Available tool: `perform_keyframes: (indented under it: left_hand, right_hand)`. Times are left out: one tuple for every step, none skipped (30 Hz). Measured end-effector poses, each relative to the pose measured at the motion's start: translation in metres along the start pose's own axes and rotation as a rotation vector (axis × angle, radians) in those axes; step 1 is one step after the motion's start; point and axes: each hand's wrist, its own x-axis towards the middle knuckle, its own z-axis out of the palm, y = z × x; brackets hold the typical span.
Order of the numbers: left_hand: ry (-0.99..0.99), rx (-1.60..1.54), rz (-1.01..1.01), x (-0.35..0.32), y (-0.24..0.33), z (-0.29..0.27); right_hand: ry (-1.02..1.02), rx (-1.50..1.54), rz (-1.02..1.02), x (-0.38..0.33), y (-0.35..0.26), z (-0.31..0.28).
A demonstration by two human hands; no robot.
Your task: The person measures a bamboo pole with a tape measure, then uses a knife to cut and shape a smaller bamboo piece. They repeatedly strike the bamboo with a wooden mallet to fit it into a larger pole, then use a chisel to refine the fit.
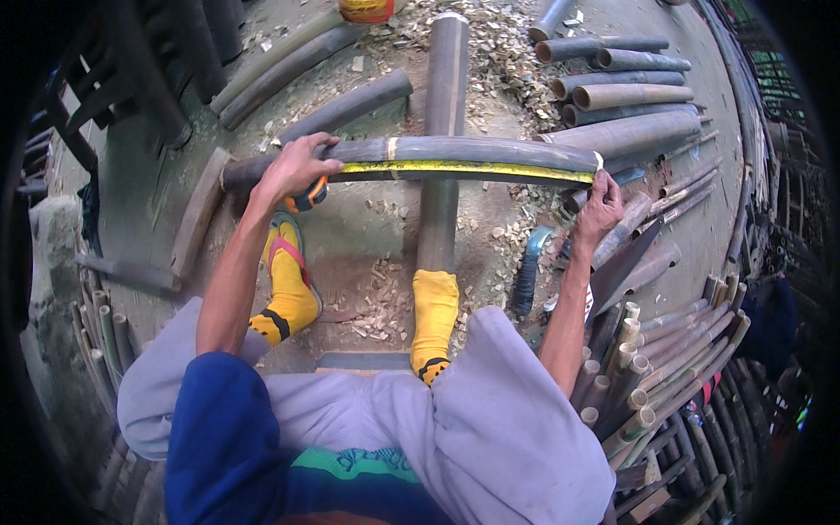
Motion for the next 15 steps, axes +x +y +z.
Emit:
perform_keyframes:
  left_hand:
    - [-0.032, -0.131, 0.024, -0.001, -0.004, 0.002]
    - [-0.073, -0.262, 0.053, -0.006, -0.009, 0.005]
    - [-0.118, -0.392, 0.081, -0.009, -0.011, 0.01]
    - [-0.114, -0.453, 0.115, -0.016, -0.005, 0.014]
    - [-0.113, -0.514, 0.136, -0.023, -0.001, 0.018]
    - [-0.144, -0.461, 0.183, -0.023, 0.005, 0.019]
    - [-0.159, -0.533, 0.199, -0.024, 0.011, 0.018]
    - [-0.175, -0.605, 0.214, -0.025, 0.017, 0.018]
    - [-0.191, -0.68, 0.228, -0.026, 0.021, 0.019]
    - [-0.122, -0.766, 0.293, -0.027, 0.022, 0.022]
    - [-0.119, -0.896, 0.253, -0.031, 0.021, 0.022]
    - [-0.127, -1.03, 0.215, -0.034, 0.021, 0.025]
    - [-0.142, -1.164, 0.181, -0.036, 0.023, 0.029]
    - [-0.129, -1.239, 0.205, -0.038, 0.019, 0.034]
    - [-0.111, -1.288, 0.18, -0.043, 0.018, 0.039]
  right_hand:
    - [-0.008, -0.006, 0.007, 0.001, 0.0, 0.0]
    - [-0.009, -0.017, 0.012, 0.004, 0.001, -0.005]
    - [-0.031, 0.026, 0.083, 0.012, 0.01, -0.01]
    - [-0.042, 0.097, 0.089, 0.02, 0.011, -0.012]
    - [-0.061, 0.167, 0.102, 0.023, 0.011, -0.014]
    - [-0.002, 0.126, 0.229, 0.028, 0.009, -0.02]
    - [0.057, 0.251, 0.19, 0.03, 0.005, -0.025]
    - [0.116, 0.374, 0.146, 0.03, 0.001, -0.032]
    - [0.175, 0.495, 0.1, 0.031, -0.004, -0.04]
    - [0.171, 0.24, -0.001, 0.026, -0.019, -0.042]
    - [0.159, -0.008, -0.098, 0.015, -0.038, -0.036]
    - [0.152, -0.268, -0.192, 0.002, -0.05, -0.031]
    - [0.032, -0.362, -0.373, -0.007, -0.053, -0.027]
    - [-0.159, -0.433, -0.479, -0.016, -0.067, -0.016]
    - [-0.339, -0.576, -0.599, -0.024, -0.074, -0.003]
